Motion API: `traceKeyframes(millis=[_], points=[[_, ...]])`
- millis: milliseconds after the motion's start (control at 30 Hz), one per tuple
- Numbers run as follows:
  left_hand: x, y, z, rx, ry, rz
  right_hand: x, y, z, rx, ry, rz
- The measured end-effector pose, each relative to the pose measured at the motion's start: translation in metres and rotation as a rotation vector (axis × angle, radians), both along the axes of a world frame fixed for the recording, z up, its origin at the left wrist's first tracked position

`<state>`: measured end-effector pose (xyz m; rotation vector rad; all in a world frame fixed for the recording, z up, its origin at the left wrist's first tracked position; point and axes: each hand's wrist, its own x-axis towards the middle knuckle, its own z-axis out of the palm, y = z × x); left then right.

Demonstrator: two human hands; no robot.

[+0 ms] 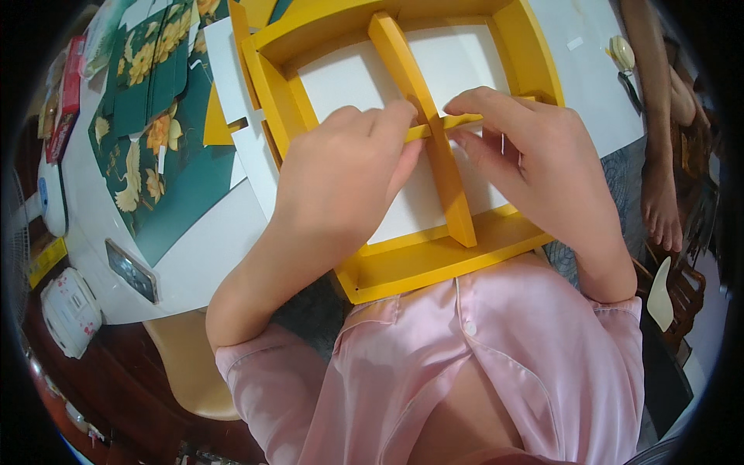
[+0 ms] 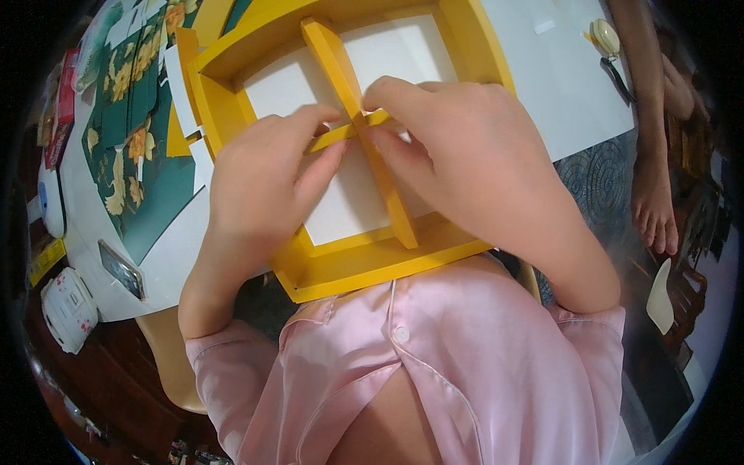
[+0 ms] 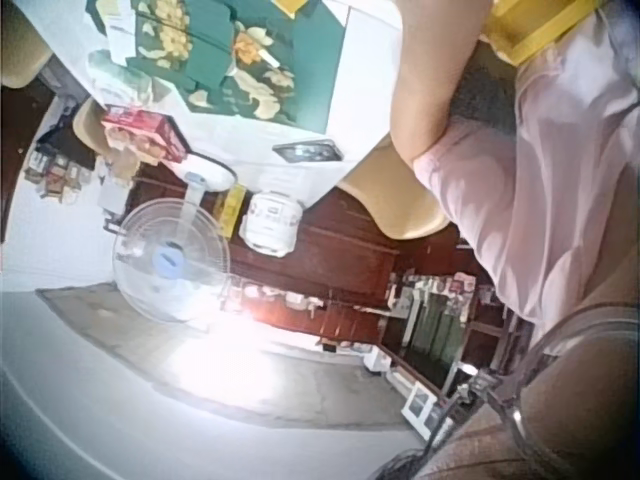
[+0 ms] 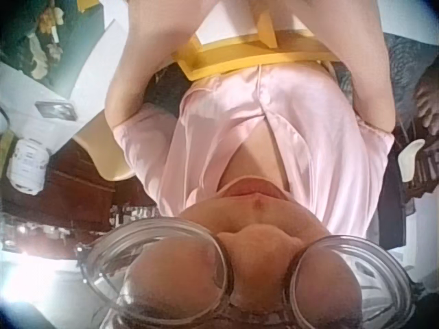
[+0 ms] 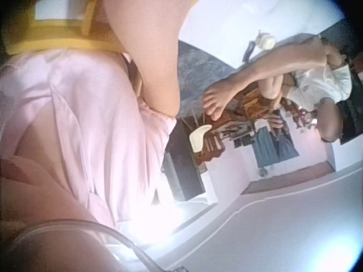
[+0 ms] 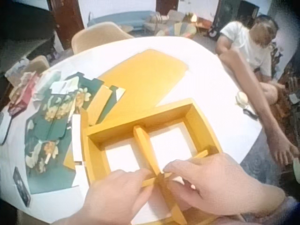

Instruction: The person assembles a yellow cardboard box divider by inserting cardboard strips into pre-cut slots to create four compartments and then places it into a yellow outer box.

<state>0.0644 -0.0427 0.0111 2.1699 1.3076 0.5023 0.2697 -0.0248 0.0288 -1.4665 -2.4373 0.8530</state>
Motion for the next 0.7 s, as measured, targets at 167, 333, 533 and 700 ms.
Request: traceKeyframes(millis=[167, 333, 533, 700], points=[[0.007, -0.003, -0.02, -0.117, -0.061, 0.184, 0.008, 0.017, -0.014, 0.018, 0.029, 0.071], [0.003, 0.009, -0.009, -0.238, -0.076, 0.176, -0.012, 0.05, 0.0, -0.04, -0.124, -0.086], [0.009, 0.013, -0.003, -0.252, 0.012, 0.078, -0.034, 0.086, -0.029, -0.032, -0.161, -0.101], [0.002, 0.012, -0.019, -0.035, 0.039, -0.034, -0.038, 0.083, -0.026, -0.098, -0.18, -0.163]])
